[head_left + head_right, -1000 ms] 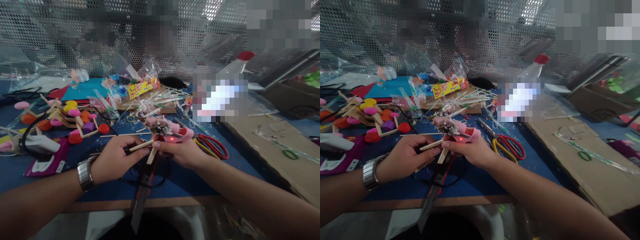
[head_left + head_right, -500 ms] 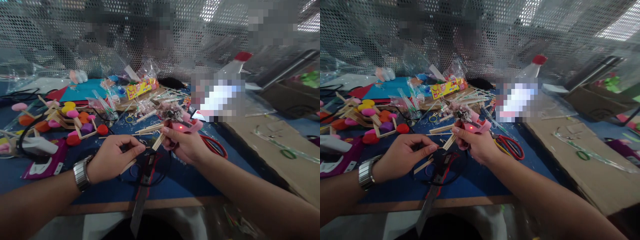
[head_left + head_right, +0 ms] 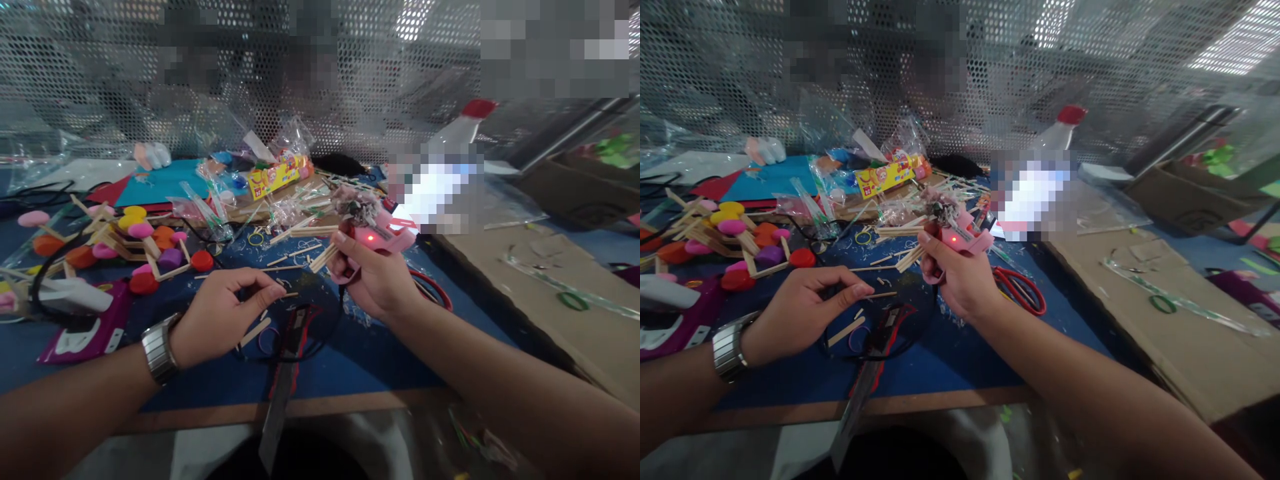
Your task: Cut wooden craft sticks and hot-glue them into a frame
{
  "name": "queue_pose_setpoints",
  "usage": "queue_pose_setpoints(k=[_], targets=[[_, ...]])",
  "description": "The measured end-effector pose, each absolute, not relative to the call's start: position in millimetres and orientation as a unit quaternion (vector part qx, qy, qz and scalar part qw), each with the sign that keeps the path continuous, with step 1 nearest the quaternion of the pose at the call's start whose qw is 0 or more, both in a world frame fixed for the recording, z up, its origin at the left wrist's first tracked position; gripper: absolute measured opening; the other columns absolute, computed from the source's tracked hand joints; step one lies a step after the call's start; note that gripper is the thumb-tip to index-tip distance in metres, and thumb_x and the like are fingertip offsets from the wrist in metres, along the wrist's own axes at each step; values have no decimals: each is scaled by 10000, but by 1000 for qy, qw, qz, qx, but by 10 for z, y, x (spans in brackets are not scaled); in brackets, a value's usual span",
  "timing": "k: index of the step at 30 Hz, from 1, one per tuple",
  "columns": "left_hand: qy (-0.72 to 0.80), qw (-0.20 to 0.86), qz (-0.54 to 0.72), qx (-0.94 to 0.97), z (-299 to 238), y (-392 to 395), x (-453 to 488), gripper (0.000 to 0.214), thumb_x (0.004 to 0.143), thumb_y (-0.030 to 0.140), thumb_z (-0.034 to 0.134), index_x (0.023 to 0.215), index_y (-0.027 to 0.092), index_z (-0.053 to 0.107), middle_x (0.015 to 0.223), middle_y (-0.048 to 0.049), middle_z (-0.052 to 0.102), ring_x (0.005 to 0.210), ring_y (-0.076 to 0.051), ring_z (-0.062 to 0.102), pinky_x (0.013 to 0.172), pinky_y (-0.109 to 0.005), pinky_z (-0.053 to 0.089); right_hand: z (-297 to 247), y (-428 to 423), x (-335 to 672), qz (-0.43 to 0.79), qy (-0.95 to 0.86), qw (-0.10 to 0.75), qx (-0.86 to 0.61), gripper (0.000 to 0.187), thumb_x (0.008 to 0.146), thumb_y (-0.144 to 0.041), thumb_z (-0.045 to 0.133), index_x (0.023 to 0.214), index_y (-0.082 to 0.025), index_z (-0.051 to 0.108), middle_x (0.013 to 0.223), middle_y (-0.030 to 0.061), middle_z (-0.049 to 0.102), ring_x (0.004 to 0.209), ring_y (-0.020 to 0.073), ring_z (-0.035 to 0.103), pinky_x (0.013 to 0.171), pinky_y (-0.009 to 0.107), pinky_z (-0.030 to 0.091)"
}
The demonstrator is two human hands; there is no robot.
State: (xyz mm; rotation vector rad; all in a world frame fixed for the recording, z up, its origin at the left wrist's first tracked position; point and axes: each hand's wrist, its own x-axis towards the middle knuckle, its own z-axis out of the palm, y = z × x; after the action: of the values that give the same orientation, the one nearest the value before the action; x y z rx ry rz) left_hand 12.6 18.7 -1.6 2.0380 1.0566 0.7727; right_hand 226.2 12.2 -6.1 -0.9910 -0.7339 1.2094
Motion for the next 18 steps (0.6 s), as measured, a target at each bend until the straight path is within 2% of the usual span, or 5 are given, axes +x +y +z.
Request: queue_pose_setpoints(k=[11,15,18], targets=[[402,307,306,807,45,213,103,378,976,352,535,655,190,655,625,15,653,583,-126,554,644,-231,477,-46,91,2251,555,-334,626,-434,499,494,-422,962,800,-230,618,549,-87,504,467,79,454,414,221,326],[407,303,313,803,-3,232,91,367,987,369,530,698,191,672,687,-1,686,645,-143,602,679,-245,492,-51,91,2258,555,-343,622,-433,501,514,-431,956,814,-231,608,564,-88,507,471,74,460,415,217,343],[403,299,324,802,-39,253,87,308,996,355,527,816,198,722,811,-23,733,758,-167,655,751,-270,511,-53,90,2259,553,-347,621,-433,510,514,-439,953,824,-236,602,567,-90,504,469,74,459,407,214,331]])
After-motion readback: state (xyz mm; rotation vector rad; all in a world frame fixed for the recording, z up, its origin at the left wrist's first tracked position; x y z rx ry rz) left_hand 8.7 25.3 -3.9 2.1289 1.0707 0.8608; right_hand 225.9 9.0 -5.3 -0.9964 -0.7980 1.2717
